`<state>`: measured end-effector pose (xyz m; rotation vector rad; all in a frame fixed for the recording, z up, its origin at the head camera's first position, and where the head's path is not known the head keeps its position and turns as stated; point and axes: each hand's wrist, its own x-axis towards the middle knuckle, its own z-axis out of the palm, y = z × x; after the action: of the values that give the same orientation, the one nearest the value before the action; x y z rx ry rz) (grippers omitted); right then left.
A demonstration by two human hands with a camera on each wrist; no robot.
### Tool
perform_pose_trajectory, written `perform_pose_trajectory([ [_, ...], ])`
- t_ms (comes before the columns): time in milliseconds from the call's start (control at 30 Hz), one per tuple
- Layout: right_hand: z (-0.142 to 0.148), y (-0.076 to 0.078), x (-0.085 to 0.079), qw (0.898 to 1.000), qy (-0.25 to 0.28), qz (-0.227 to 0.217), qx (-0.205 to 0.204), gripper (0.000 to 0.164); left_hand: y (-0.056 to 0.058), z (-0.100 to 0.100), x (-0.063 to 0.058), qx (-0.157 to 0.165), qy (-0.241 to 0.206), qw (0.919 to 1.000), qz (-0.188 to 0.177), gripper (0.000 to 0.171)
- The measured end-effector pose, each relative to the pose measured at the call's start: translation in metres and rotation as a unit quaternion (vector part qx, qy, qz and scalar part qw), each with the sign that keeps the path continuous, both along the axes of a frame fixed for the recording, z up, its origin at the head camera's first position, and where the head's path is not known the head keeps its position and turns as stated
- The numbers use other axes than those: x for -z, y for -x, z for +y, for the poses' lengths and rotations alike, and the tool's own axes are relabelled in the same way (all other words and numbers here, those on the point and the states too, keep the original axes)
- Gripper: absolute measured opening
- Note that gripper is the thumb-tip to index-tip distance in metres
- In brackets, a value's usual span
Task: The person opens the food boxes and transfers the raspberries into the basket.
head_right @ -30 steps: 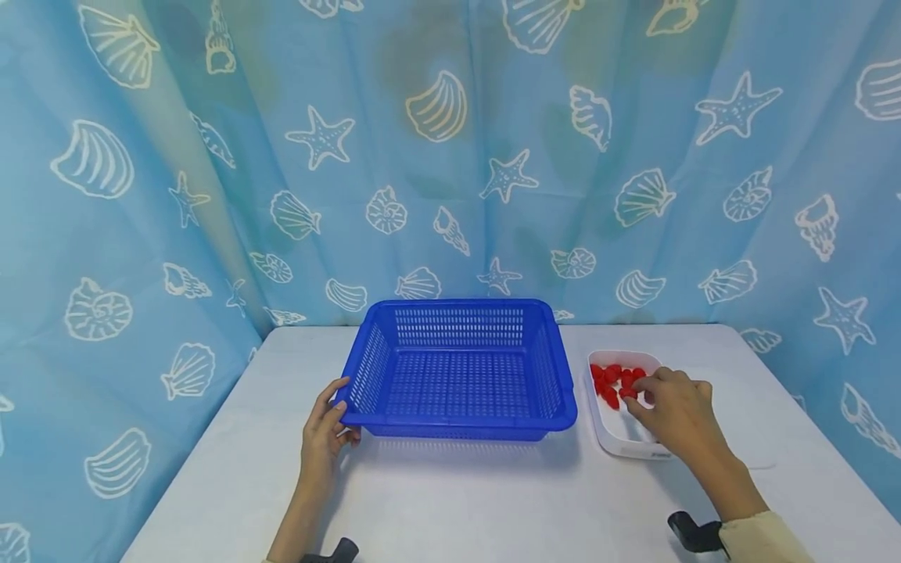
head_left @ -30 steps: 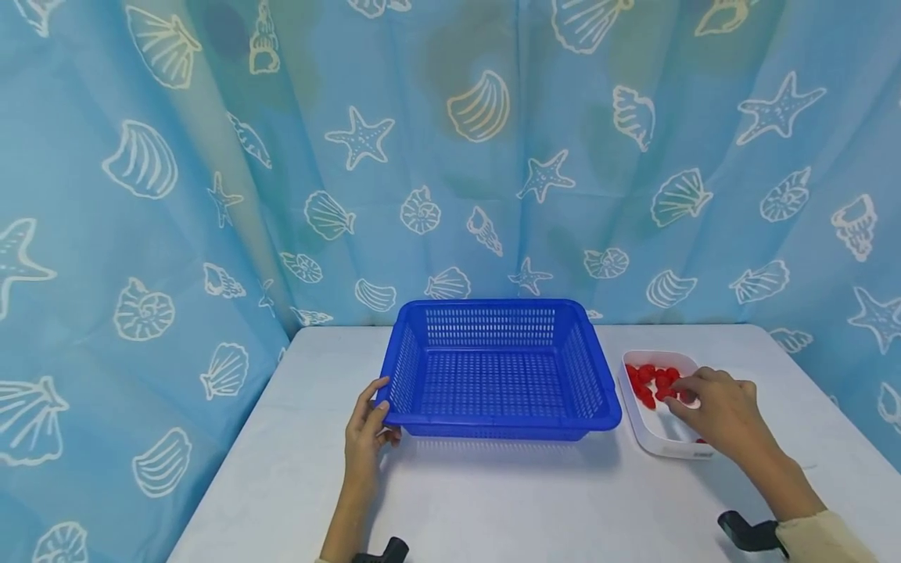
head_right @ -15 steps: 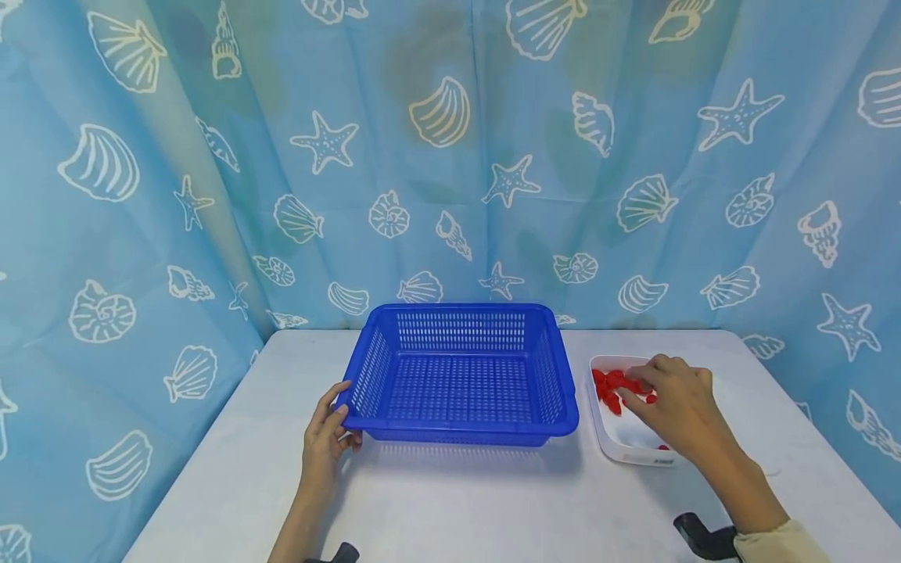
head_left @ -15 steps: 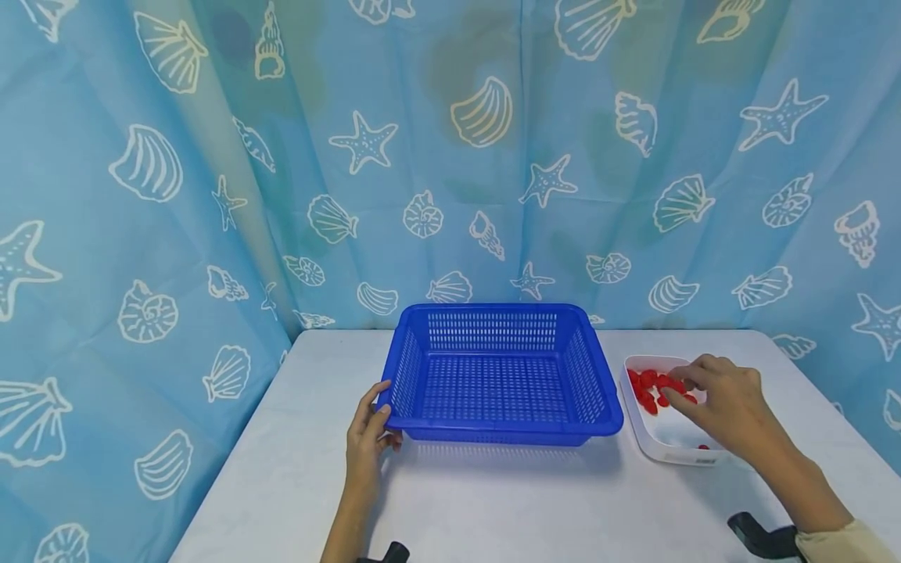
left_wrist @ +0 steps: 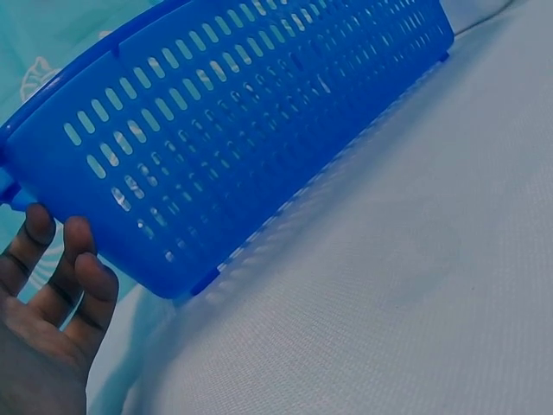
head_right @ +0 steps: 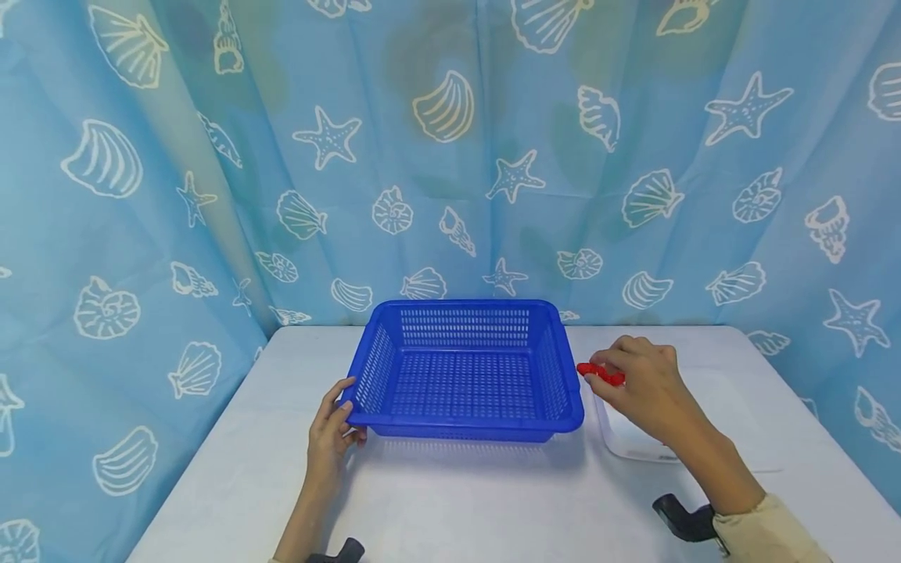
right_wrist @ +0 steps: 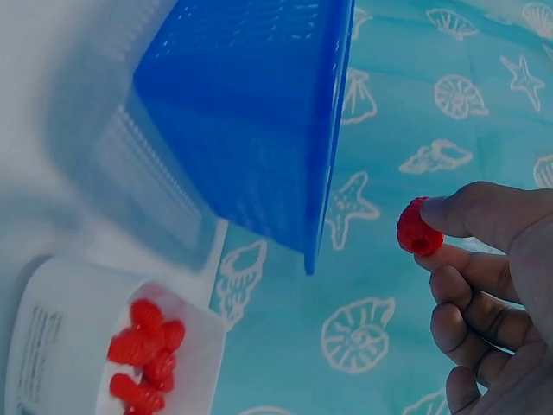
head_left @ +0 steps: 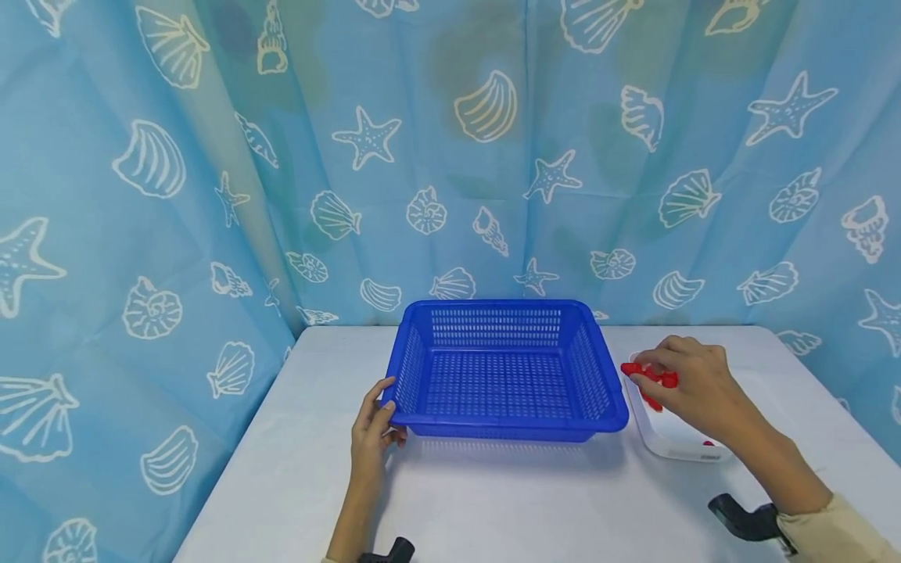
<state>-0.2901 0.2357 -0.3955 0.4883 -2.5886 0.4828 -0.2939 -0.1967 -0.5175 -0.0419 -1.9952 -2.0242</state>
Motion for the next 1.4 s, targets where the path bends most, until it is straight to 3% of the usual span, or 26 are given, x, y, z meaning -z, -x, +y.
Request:
perform_pose_trajectory([
  [500,-0.035,0.009,-0.008,0.999,-0.007,-0.036,-0.031,0.026,-0.001,0.0,0.0,0.001,-0.006,0.9999,-0.014,0.039],
  [933,-0.06,0.017,-0.008,0.997,-0.016,-0.078,-0.023,0.03,-0.002,0.003,-0.003,-0.002,-0.005,0.9999,-0.014,0.04],
  [1400,-0.06,0.013,-0.012,0.996,-0.009,-0.082,-0.029,0.029,0.0,0.001,-0.001,-0.003,-0.003,0.9999,-0.012,0.039],
])
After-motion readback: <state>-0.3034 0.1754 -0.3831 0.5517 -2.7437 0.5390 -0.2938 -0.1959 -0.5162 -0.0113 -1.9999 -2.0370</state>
